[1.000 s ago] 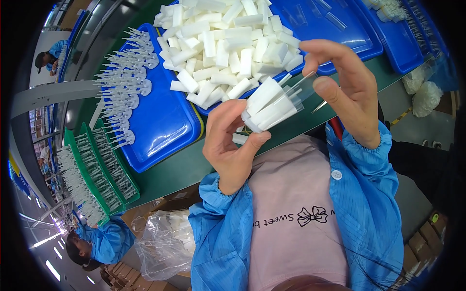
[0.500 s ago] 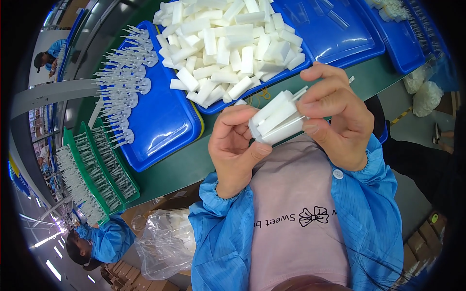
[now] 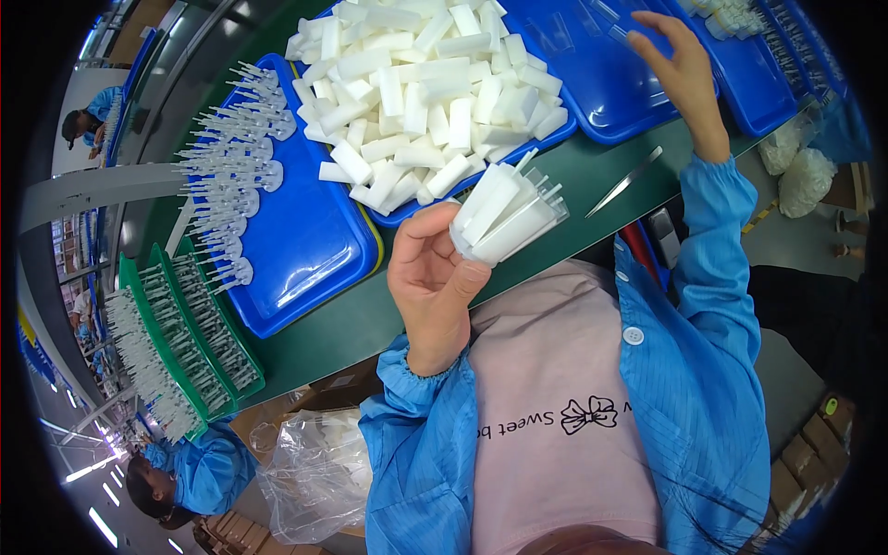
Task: The person assembles components by fitting foam pieces and plastic sleeves onto plastic base fixtures, securing them with rubber bands, adjusting the parts with tweezers, and placing the completed assemblies into a tray.
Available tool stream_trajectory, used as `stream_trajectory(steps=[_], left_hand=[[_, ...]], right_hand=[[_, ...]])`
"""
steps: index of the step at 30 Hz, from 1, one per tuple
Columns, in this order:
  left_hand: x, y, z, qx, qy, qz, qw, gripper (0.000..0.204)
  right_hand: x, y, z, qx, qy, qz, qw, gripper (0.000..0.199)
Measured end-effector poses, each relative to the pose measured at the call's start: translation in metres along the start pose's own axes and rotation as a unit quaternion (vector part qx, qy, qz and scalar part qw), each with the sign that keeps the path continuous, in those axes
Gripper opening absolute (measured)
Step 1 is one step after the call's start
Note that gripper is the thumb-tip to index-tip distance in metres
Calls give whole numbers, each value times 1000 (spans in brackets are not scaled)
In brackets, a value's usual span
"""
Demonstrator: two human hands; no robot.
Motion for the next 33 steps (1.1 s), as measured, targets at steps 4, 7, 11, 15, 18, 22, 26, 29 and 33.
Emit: stream_trajectory(steps=[4,7,11,15,18,22,26,29,33], left_hand=[[1,-4,-7,-1,-10,13,1000,61],[0,-5,-5,51,-9,-8,999,68],[-2,-8,-4,221,8,-96,970,70],[-4,-10,-9,316,-2,-170,933,64],[-2,-12,-12,337,13,-194,921,62],[-5,-14,-13,336,11,-204,920,61],[-5,-19,-16,351,28,-199,914,59],[-5,-23,-20,368,45,-211,904,57],[-5,-28,-24,403,66,-233,883,54]], right_hand=[[-13,-45,-18,-210,23,15,977,26],[-15,5,-11,50,-15,-46,998,28],[-29,79,14,250,61,-74,964,26],[-45,126,32,425,159,-48,890,28],[-49,140,33,422,134,-18,897,30],[-52,144,26,509,133,-79,847,34],[-56,141,18,534,154,-77,828,32],[-58,140,19,570,184,-100,795,30],[-60,142,22,582,182,-94,787,29]])
Point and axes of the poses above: each hand's wrist, its own x-axis towards the middle knuckle, its own z-axis out of the back of the hand, y = z × x, the point moved 3 cm from there along x, towards the middle knuckle, and after that the axes turned 7 degrees about x, right-handed, at the moved point
